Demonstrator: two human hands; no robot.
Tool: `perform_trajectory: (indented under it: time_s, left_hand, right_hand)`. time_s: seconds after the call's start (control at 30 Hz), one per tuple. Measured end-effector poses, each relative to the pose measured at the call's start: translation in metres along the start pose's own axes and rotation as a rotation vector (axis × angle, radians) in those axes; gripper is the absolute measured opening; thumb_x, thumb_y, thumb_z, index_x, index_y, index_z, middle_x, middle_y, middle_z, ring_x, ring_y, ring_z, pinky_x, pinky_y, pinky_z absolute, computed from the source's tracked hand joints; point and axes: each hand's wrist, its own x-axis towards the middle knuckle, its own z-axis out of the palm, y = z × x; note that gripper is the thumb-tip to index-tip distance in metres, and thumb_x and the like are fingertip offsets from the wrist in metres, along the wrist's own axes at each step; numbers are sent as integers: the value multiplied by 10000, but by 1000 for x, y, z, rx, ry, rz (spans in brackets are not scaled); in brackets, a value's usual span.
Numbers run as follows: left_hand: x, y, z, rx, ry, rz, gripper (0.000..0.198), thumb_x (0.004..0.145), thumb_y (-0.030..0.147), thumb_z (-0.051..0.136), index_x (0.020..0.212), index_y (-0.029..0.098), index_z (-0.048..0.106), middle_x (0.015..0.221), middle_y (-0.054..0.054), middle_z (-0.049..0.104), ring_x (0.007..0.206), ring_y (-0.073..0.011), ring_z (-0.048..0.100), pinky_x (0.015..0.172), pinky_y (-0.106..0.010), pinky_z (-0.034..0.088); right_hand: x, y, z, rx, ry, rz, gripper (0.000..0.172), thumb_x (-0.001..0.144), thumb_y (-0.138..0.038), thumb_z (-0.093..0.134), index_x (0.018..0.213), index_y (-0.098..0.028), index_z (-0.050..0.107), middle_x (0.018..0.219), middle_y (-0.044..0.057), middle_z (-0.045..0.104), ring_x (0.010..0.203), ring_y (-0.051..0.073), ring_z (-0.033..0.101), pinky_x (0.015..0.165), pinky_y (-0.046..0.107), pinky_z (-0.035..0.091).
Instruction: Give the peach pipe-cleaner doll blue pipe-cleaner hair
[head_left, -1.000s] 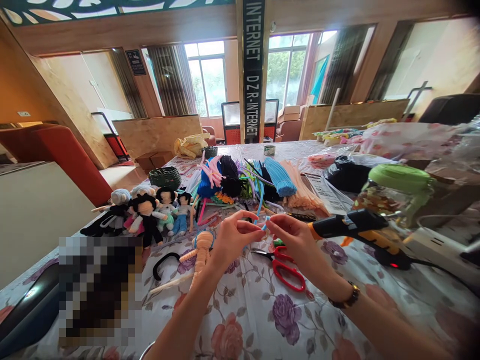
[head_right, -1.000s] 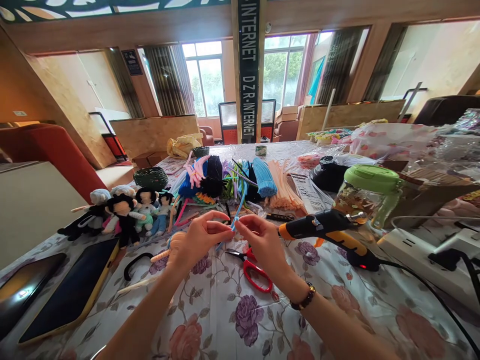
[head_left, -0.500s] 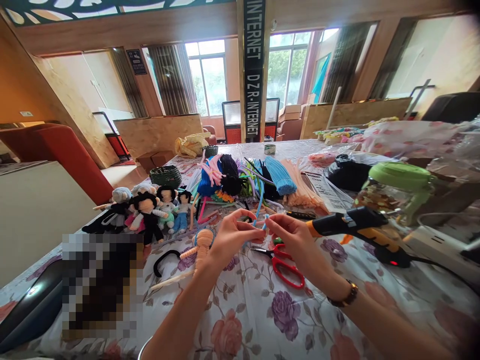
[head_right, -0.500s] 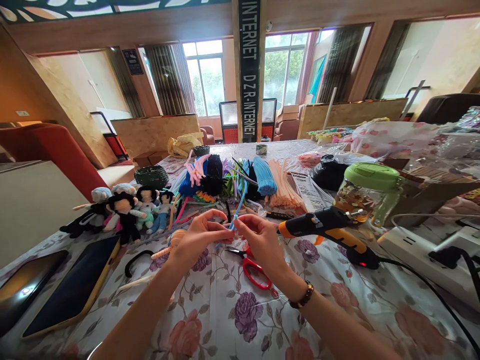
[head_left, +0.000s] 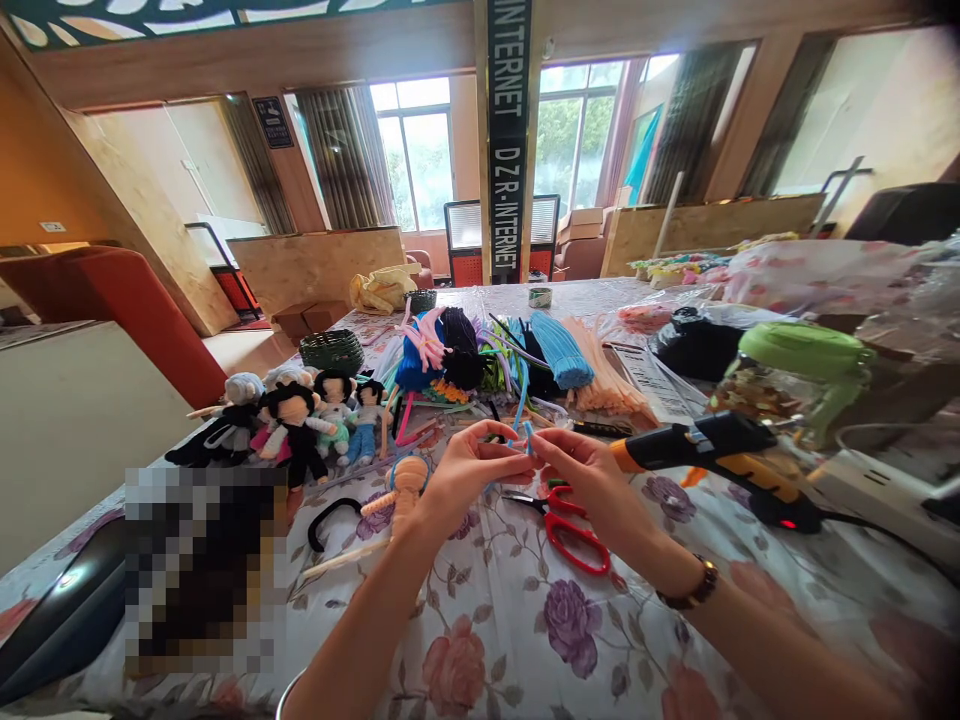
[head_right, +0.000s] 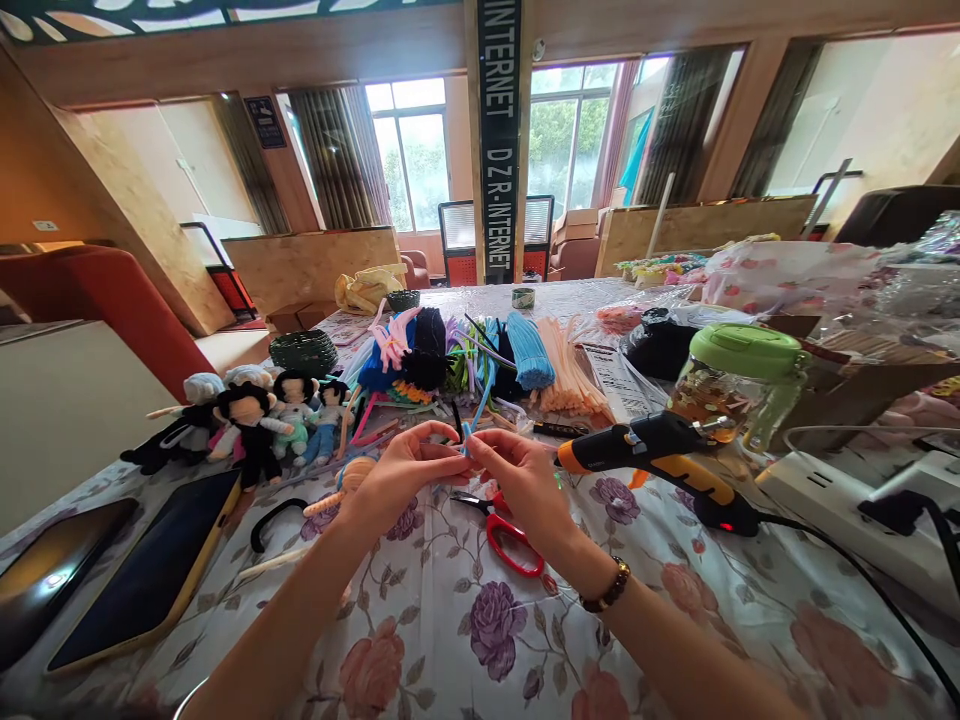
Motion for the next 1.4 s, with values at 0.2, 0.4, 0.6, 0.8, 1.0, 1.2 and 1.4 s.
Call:
perform_trajectory:
  time_s: [0.2,0.4,0.6,0.8,1.0,1.2,1.4]
  left_hand:
    - [1,-1,-2,28,-9,18,391,611,249,813,895,144,564,682,-26,716,625,-134,677,673,-245,543]
    - [-1,2,1,58,-21,-4,428,618,285,809,962,132,604,760,-53,721,700,-155,682,753,-297,535]
    - [0,1,0,43,-16,76,355,622,319,802,897,151,654,740,-29,708,653,-137,655,691,-268,516]
    - [1,3,0,143,169,112,320,570,297,824,821,143,698,658,-13,683,610,-122,623,626,-229,484]
    - [2,2,-1,259,308,184,248,637,310,762,808,136,716,624,-19,667,565,-116,572,558,-222,440]
    - [2,-1,-3,245,320,227,272,654,325,751,857,144,729,618,-14,662,559,-117,564,571,-230,436]
    - [4,-3,-4,246,306,247,272,658,346,748,837,142,746,596,-14,649,554,-116,545,565,-231,426]
  right_hand:
    - [0,-1,-2,-54,-10,-19,421,715,-573,655,827,-168,632,711,-1,594,526,77,478,409,189,292]
    - [-3,-6,0,-83,28,-44,420,682,-558,689,833,-169,646,668,-17,562,525,79,467,420,188,330]
    - [-3,-6,1,-101,-12,-68,396,726,-556,645,829,-174,645,643,-17,566,519,87,468,414,191,310]
    - [3,-5,-8,-361,-49,-141,334,795,-485,595,918,-181,658,737,14,635,593,124,544,502,225,398]
    - [-7,-19,-11,-1174,-240,-136,202,841,-333,558,747,-180,651,761,58,674,684,189,598,573,271,353]
    - [-22,-30,-11,-1470,-455,67,232,763,-152,572,541,-175,510,573,39,593,515,134,511,498,263,256]
    - [-18,-15,-19,-1512,-450,-71,132,721,-122,559,603,-175,539,644,54,596,606,158,524,532,276,249]
